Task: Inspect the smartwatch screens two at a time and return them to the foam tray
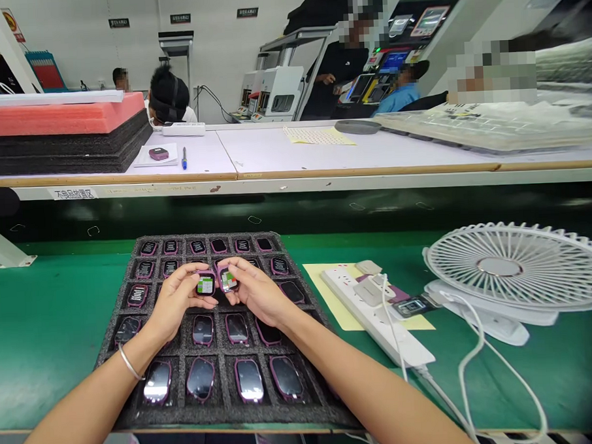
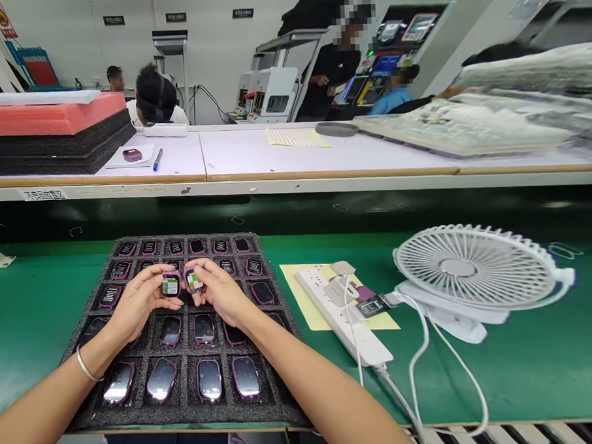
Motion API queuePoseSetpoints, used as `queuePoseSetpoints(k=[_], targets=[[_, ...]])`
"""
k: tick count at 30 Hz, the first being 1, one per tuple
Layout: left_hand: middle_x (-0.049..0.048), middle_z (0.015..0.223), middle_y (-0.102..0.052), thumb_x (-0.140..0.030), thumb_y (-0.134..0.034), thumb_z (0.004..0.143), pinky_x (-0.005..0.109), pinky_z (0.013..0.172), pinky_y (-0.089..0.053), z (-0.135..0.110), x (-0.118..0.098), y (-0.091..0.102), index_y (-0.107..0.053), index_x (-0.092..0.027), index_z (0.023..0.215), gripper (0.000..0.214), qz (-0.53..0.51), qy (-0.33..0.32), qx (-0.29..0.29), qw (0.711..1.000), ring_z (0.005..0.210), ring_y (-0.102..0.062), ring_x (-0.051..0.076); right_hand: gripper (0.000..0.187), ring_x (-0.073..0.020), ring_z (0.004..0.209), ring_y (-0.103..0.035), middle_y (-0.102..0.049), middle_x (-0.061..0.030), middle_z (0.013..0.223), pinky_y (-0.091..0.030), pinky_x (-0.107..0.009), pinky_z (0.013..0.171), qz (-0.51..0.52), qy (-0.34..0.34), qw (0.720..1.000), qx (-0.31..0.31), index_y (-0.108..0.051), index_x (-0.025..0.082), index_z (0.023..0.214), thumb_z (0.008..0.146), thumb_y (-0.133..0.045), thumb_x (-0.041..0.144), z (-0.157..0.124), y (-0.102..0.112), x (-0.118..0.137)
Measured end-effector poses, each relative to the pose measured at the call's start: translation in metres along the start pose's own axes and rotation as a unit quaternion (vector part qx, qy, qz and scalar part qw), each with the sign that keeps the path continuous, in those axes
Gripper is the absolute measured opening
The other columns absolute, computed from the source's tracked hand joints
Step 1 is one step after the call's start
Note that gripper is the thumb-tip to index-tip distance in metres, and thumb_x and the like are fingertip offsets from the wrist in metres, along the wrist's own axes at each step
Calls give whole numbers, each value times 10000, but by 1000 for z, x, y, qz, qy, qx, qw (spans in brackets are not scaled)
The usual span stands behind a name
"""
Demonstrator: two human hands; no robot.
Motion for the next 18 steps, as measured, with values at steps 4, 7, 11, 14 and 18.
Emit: queuePoseSetpoints(k=[4,7,11,14,18], targets=[[34,871,-696,-367,-664,774,353,669,-612,-1,0,1,-626,-159,1092,381,-10,-3,8,1000,639,-718,182,326,-91,519,-537,-624,26,724,-405,-239,512,20,-2,1000,4,-612,207,1019,792,-736,405,0,-1,1],[25,857,-690,-326,-660,754,348,668,-609,-1,0,1,-628,-161,1087,373,-8,-4,11,1000,638,-719,184,359,-89,535,-547,-630,32,743,-425,-243,535,16,-2,1000,5,-610,210,1038,743,-783,317,-1,-1,1],[16,880,-681,-278,-657,732,342,660,-608,-1,0,1,-635,-177,1071,355,1,-7,14,1000,631,-721,182,365,-89,531,-543,-611,44,726,-420,-240,524,7,2,1000,3,-609,215,1044,742,-788,318,-1,0,-1],[13,882,-680,-256,-648,732,343,661,-611,-1,0,1,-640,-182,1068,344,4,-9,15,1000,633,-721,179,362,-82,521,-530,-602,48,717,-415,-234,519,-5,5,1000,-1,-604,215,1041,751,-785,336,0,1,-1],[16,880,-684,-261,-665,734,336,653,-617,0,0,1,-647,-180,1069,345,3,-12,14,1000,626,-714,167,340,-88,541,-531,-613,37,754,-424,-246,528,-8,8,1000,2,-604,217,1037,751,-768,301,-1,1,-1]])
Point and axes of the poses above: each hand's wrist, its own z-axis towards the middle knuckle, its own y-axis out of the back of the hand, x = y × z, the point moved 4 cm from there along z, towards the middle knuckle
